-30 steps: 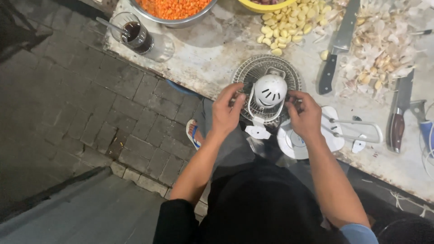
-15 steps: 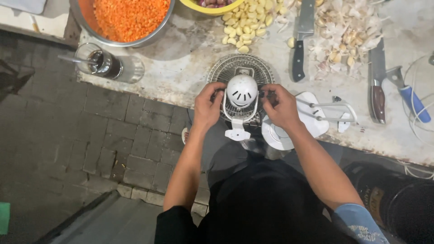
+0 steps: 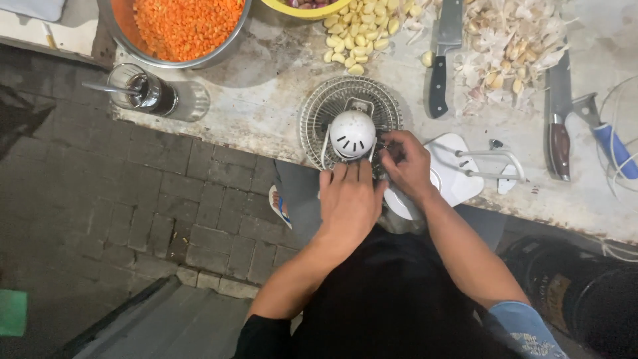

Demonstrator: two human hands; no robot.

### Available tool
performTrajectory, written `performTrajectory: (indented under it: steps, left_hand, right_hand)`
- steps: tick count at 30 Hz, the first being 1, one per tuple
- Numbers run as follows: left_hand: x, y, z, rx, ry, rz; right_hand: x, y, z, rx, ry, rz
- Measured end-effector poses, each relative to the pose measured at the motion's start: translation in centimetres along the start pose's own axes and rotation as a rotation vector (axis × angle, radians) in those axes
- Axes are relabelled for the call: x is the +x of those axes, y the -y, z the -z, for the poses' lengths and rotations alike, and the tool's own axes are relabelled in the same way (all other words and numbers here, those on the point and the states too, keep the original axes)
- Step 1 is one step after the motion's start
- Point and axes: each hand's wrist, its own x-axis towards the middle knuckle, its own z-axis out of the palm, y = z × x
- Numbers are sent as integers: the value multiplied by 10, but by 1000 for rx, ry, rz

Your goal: The person assembles a small white electric fan by hand. They attach the motor housing to the metal cage, then mount the assembly onto the fan base and secure it with a knob. The person does not plug in or test the fan.

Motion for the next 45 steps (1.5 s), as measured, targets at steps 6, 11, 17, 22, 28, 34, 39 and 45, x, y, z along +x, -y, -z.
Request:
performTrajectory:
  steps: [6, 11, 17, 22, 28, 34, 39, 45]
  left_hand:
    - [11, 0, -27, 192, -15, 5]
    - [14, 5, -35, 155, -37, -117]
    - [20, 11, -49, 67, 15, -192]
    - [27, 8, -54, 78, 10, -251]
    - [18, 14, -70, 156, 38, -289]
    - [24, 5, -75, 137, 9, -343]
    - [29, -2, -78, 134, -11, -374]
    - [33, -4, -79, 146, 1, -395]
  right_hand:
    - [-8, -4, -2, -6, -35, 38]
    - [-6, -14, 2, 64, -11, 19]
    - [-3, -20, 8, 111, -9, 37]
    - [1, -24, 11, 20, -13, 74]
    - [3, -28, 19, 36, -8, 123]
    - [-3, -32, 23, 71, 20, 140]
    - [-7, -36, 15, 2, -78, 113]
    - [-5, -37, 17, -35, -162, 133]
